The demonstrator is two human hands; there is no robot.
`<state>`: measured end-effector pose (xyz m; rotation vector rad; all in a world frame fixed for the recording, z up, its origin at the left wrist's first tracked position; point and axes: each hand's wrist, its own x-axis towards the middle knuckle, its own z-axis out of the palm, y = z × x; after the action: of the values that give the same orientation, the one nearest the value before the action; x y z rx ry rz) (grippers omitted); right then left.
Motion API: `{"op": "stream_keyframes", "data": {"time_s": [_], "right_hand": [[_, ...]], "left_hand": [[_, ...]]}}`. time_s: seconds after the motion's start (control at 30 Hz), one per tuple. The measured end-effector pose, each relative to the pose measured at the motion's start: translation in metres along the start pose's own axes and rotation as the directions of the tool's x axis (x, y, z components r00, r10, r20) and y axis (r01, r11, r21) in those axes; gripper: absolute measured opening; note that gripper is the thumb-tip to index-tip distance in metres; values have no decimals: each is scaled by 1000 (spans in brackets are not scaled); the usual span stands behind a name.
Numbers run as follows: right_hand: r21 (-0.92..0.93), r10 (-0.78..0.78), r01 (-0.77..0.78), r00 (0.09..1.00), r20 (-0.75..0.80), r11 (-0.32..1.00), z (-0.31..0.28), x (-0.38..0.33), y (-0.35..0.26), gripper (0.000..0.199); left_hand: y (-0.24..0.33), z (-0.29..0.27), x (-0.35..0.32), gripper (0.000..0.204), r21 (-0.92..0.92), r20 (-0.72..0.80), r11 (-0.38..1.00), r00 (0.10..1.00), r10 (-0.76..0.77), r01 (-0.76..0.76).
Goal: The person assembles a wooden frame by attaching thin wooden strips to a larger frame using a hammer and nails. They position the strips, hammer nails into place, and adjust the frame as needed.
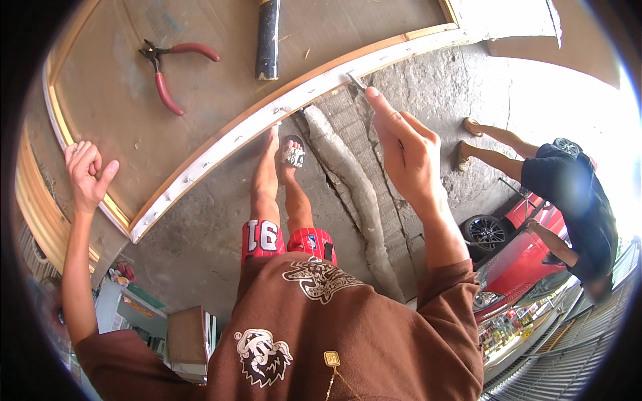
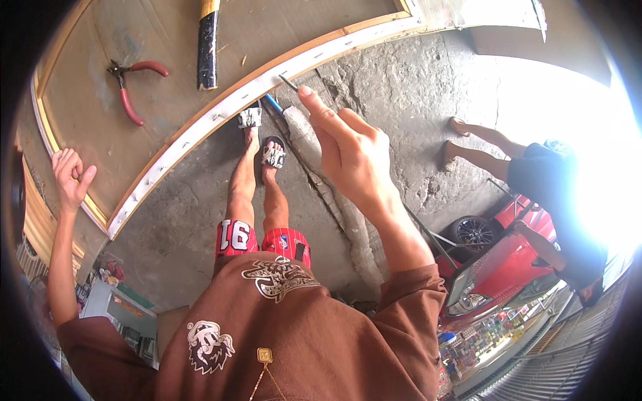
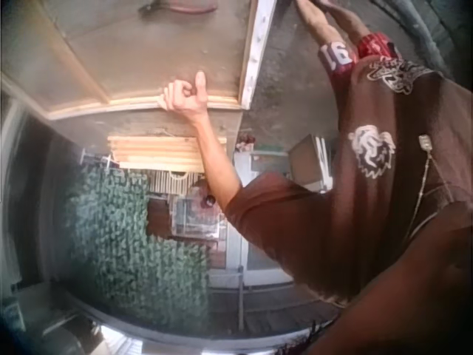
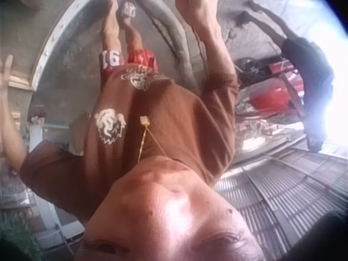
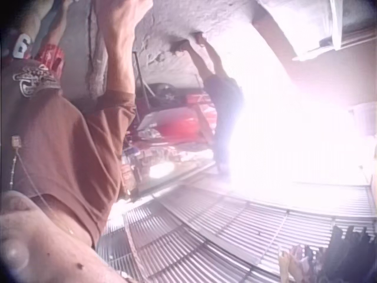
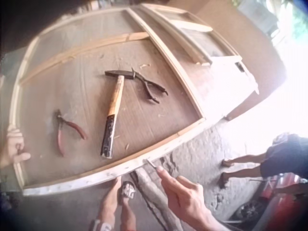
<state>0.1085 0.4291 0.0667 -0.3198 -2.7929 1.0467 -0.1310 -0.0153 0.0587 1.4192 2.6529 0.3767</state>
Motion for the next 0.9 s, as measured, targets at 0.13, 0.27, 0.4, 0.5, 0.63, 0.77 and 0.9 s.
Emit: {"op": "stream_keyframes", "data": {"time_s": [0.13,0.27,0.4,0.5,0.63,0.77,0.9], "right_hand": [[-167,40,-17,990,136,986,-23,12,-10,49],[-235,118,-49,949,291,971,-44,21,-24,49],[-379,174,-2,891,420,925,-54,36,-44,51],[-488,190,124,817,544,864,-66,56,-64,57],[-554,279,248,661,696,794,-76,76,-81,69],[-606,384,280,563,732,745,-83,85,-107,64],[-605,405,273,535,741,748,-86,96,-123,59]], "left_hand": [[-2,-1,-5,43,-29,-2,1000,1000,5,-5],[-2,-1,-5,45,-54,3,999,1000,-7,7],[-4,-2,-10,47,-68,22,997,1000,-19,21],[-1,-3,-8,50,-85,36,995,998,-43,46],[8,-9,-10,52,-106,35,992,997,-71,74],[11,-22,-13,54,-122,11,990,997,-76,77],[17,-33,-20,54,-124,4,988,995,-97,97]]}}
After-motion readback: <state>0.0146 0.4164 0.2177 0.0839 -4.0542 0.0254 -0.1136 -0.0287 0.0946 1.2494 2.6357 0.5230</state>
